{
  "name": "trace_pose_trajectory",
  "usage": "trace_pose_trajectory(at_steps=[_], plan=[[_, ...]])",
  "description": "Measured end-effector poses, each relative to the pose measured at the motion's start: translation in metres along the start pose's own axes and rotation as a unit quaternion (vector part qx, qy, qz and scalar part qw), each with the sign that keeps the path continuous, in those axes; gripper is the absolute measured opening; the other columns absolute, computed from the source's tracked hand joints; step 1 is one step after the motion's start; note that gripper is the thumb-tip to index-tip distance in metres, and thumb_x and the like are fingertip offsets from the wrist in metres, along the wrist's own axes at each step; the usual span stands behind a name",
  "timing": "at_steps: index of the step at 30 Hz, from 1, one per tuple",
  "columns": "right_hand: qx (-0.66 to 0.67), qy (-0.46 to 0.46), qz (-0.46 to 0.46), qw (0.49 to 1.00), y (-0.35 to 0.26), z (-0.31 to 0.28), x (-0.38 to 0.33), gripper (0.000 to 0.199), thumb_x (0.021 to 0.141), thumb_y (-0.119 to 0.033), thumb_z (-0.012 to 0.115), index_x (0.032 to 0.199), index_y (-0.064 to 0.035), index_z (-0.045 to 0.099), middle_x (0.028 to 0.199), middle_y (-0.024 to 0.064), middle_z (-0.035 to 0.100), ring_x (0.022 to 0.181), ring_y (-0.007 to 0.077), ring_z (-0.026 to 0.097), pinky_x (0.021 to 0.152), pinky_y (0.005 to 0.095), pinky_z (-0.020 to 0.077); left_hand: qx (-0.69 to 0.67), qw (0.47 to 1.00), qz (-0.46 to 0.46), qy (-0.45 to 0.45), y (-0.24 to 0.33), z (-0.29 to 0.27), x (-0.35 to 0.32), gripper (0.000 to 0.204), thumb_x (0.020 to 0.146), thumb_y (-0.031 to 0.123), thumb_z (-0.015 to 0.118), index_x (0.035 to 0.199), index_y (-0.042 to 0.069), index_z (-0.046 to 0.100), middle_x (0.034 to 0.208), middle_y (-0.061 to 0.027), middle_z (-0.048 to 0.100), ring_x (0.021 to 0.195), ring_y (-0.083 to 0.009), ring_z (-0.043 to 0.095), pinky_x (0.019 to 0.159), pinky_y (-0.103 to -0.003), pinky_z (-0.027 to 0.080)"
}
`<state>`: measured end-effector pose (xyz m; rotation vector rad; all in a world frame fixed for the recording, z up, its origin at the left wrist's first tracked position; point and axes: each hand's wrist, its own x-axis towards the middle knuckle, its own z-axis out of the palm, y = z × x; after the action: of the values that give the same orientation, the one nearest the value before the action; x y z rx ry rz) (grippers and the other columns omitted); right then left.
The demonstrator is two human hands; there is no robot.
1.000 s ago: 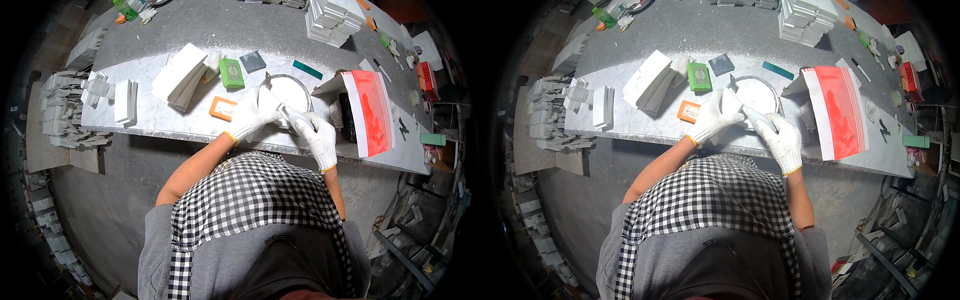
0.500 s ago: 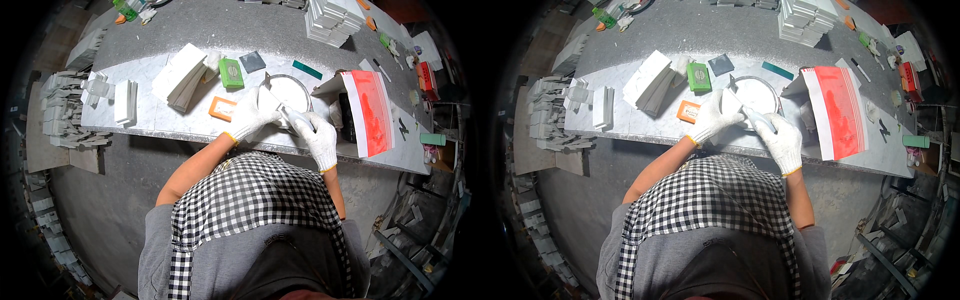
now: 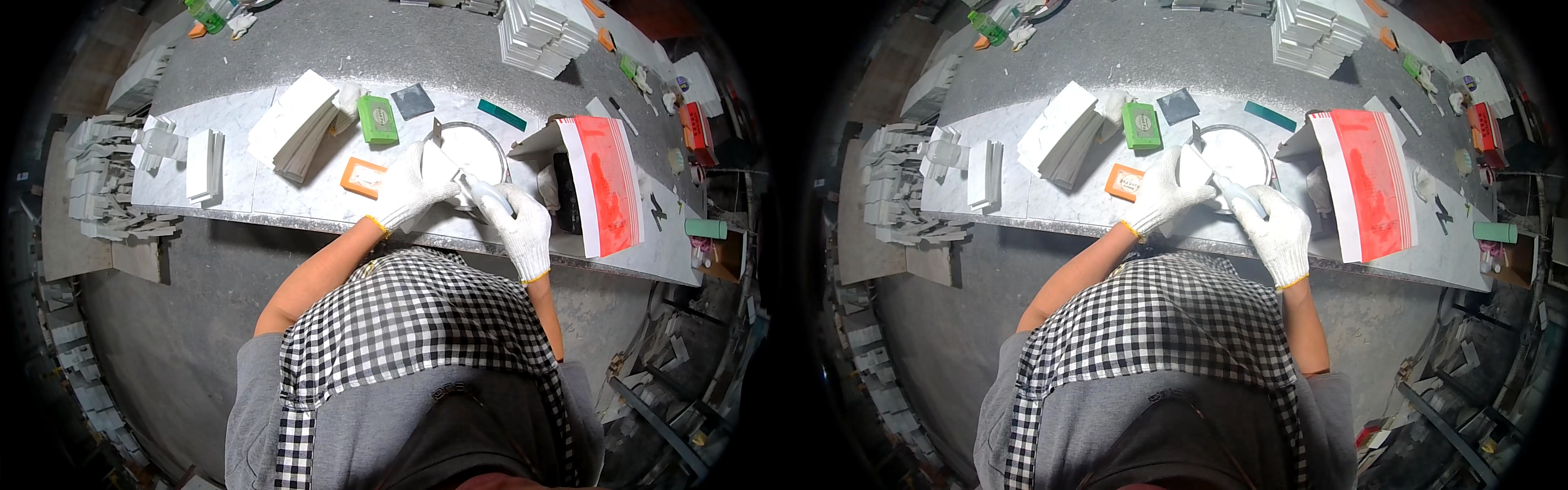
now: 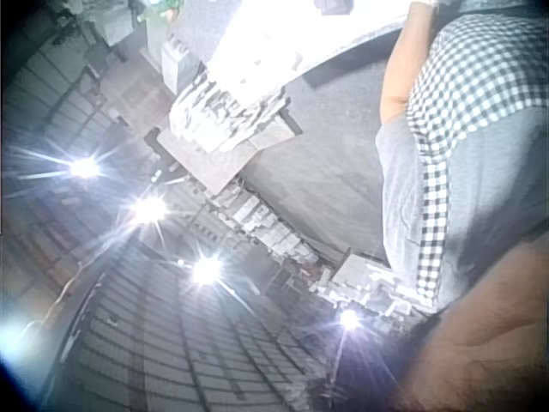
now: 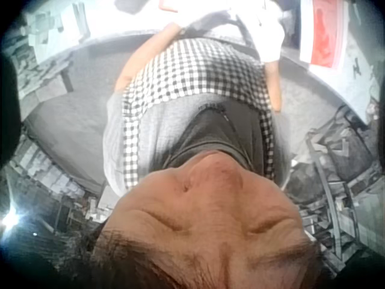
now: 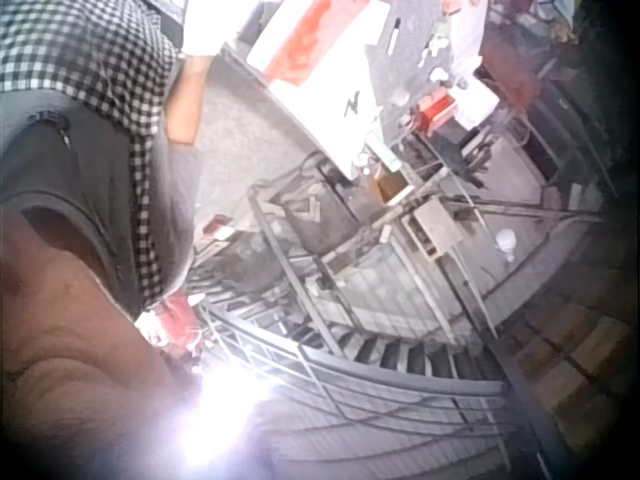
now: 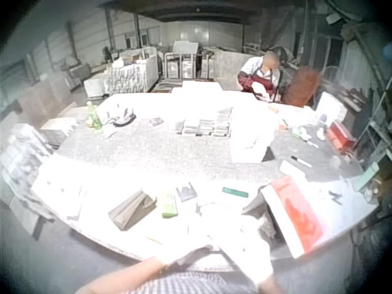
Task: The person repeatedly sands and scrapes small white rectangular tiles at a workbench. They use multiple sanding blocks and a metal scraper, occasionally applying a white paste from a circular container to the tile edges. Finished tiles are stacked on the table.
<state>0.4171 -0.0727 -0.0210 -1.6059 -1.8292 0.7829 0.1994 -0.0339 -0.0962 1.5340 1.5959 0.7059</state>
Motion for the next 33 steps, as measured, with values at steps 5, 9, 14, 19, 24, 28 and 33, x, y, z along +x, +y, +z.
trace_pose_trajectory(at_steps=[5, 9, 14, 19, 24, 28, 33], plan=[[0.003, -0.001, 0.000, 1.000, -0.0008, -0.0006, 0.0004, 0.029, 0.091, -0.031, 0.073, 0.100, -0.0042, 0.075, 0.094, 0.0160, 0.073, 0.085, 0.0327, 0.071, 0.075, 0.0385, 0.0547, 0.010, 1.000, -0.003, -0.001, -0.0008, -0.0003, 0.0013, 0.086, 0.063, 0.051, 0.088, 0.124, 0.000, 0.057, 0.110, -0.0205, 0.068, 0.103, -0.0341, 0.067, 0.088, -0.043, 0.054], [0.001, -0.001, 0.004, 1.000, -0.0008, 0.0001, 0.0006, 0.029, 0.091, -0.032, 0.073, 0.100, -0.0041, 0.075, 0.094, 0.0161, 0.073, 0.084, 0.0331, 0.071, 0.075, 0.0385, 0.0547, 0.002, 1.000, -0.003, -0.003, 0.0028, -0.0020, 0.0004, 0.089, 0.063, 0.051, 0.089, 0.127, -0.001, 0.056, 0.111, -0.0218, 0.069, 0.103, -0.0352, 0.068, 0.088, -0.043, 0.055], [-0.011, 0.002, -0.006, 1.000, 0.0013, 0.0011, 0.0011, 0.029, 0.091, -0.032, 0.073, 0.100, -0.0042, 0.075, 0.094, 0.0163, 0.073, 0.084, 0.0335, 0.071, 0.075, 0.0390, 0.0543, -0.004, 1.000, 0.003, -0.004, 0.0025, -0.0026, 0.0001, 0.089, 0.064, 0.050, 0.088, 0.129, -0.001, 0.056, 0.111, -0.0217, 0.069, 0.104, -0.0350, 0.068, 0.088, -0.043, 0.055], [-0.001, -0.008, 0.010, 1.000, -0.0025, -0.0005, 0.0017, 0.029, 0.091, -0.033, 0.073, 0.099, -0.0044, 0.075, 0.093, 0.0163, 0.072, 0.084, 0.0337, 0.070, 0.075, 0.0389, 0.0539, -0.006, 1.000, 0.007, 0.009, 0.0029, -0.0014, -0.0007, 0.076, 0.065, 0.047, 0.088, 0.119, 0.002, 0.059, 0.107, -0.0179, 0.067, 0.101, -0.0313, 0.067, 0.088, -0.042, 0.053], [-0.008, -0.010, 0.007, 1.000, -0.0032, -0.0008, 0.0024, 0.030, 0.092, -0.033, 0.072, 0.099, -0.0045, 0.074, 0.094, 0.0160, 0.072, 0.084, 0.0336, 0.070, 0.075, 0.0384, 0.0539, 0.003, 1.000, 0.007, -0.003, 0.0013, -0.0018, 0.0005, 0.092, 0.063, 0.052, 0.088, 0.131, -0.001, 0.055, 0.113, -0.0211, 0.068, 0.105, -0.0351, 0.068, 0.089, -0.043, 0.055], [0.005, -0.002, 0.010, 1.000, -0.0015, 0.0004, 0.0017, 0.030, 0.091, -0.033, 0.073, 0.100, -0.0046, 0.075, 0.094, 0.0158, 0.072, 0.084, 0.0332, 0.070, 0.074, 0.0384, 0.0542, 0.006, 1.000, -0.003, -0.009, 0.0039, -0.0034, 0.0004, 0.092, 0.063, 0.052, 0.088, 0.131, -0.001, 0.055, 0.113, -0.0211, 0.068, 0.105, -0.0349, 0.068, 0.089, -0.042, 0.055], [-0.003, -0.005, 0.028, 1.000, -0.0014, 0.0006, 0.0022, 0.030, 0.090, -0.032, 0.073, 0.101, -0.0051, 0.076, 0.094, 0.0161, 0.073, 0.084, 0.0325, 0.071, 0.075, 0.0384, 0.0546, -0.009, 1.000, -0.004, -0.007, 0.0036, -0.0038, -0.0002, 0.092, 0.063, 0.051, 0.088, 0.130, -0.001, 0.056, 0.113, -0.0212, 0.068, 0.106, -0.0350, 0.068, 0.089, -0.042, 0.055]])
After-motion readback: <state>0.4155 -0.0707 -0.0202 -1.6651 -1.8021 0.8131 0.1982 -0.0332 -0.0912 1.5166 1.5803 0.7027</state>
